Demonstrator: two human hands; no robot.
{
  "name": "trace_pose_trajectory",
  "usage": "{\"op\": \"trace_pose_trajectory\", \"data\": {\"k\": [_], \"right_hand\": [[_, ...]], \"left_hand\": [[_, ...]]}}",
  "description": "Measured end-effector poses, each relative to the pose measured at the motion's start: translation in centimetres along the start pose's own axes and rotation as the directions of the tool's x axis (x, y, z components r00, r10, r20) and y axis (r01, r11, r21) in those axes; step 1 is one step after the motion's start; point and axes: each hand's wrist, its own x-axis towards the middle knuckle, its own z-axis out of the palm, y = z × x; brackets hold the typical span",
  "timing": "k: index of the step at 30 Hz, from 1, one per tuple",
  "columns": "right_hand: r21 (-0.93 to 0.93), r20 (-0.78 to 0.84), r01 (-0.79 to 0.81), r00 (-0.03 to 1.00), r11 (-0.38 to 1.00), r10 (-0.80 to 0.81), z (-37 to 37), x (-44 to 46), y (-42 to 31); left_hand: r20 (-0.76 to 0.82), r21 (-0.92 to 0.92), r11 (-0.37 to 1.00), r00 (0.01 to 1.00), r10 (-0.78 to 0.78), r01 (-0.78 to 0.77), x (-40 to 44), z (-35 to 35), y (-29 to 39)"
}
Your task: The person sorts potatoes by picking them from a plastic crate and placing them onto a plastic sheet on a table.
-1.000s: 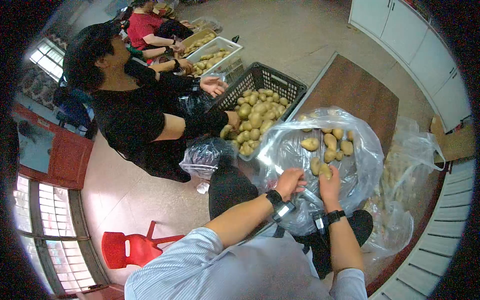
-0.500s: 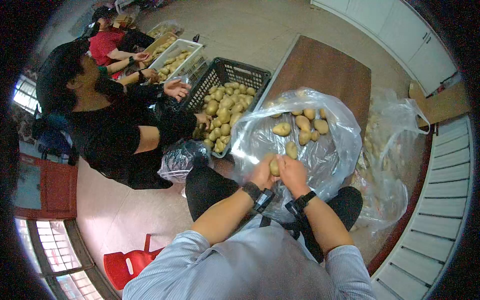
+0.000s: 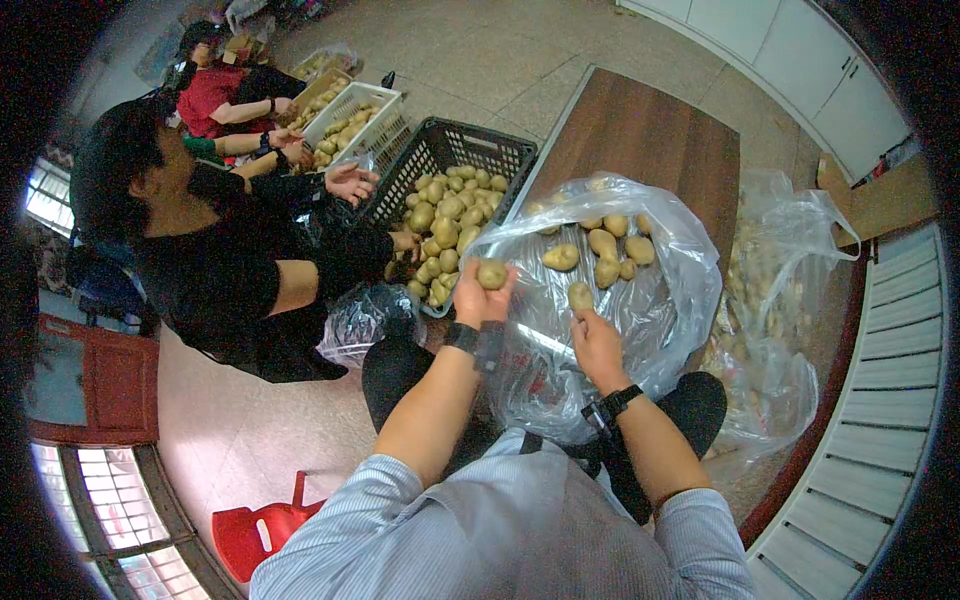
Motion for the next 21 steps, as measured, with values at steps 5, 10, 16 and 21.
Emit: {"op": "trace_pose_trajectory", "data": {"k": [5, 10, 16, 21], "right_hand": [[-0.064, 0.079, -0.03, 0.996, 0.998, 0.035, -0.1, -0.1, 0.5], [-0.071, 0.039, 0.026, 0.999, 0.997, -0.023, -0.3, -0.6, 0.8], [-0.159, -0.021, 0.101, 0.994, 0.982, -0.106, -0.4, -0.7, 0.9], [-0.149, 0.055, 0.011, 0.999, 0.989, -0.003, -0.6, -0.8, 0.6]], "left_hand": [[-0.082, -0.067, 0.965, 0.965, 0.25, -0.255, 0.8, 0.6, 2.3], [-0.169, -0.088, 0.94, 0.935, 0.312, -0.33, 2.3, -1.3, 3.4], [0.292, 0.858, 0.164, 0.726, 0.622, -0.486, 8.1, -8.0, 3.1], [0.317, 0.832, 0.152, 0.681, 0.66, -0.534, 7.9, -8.7, 3.4]]}}
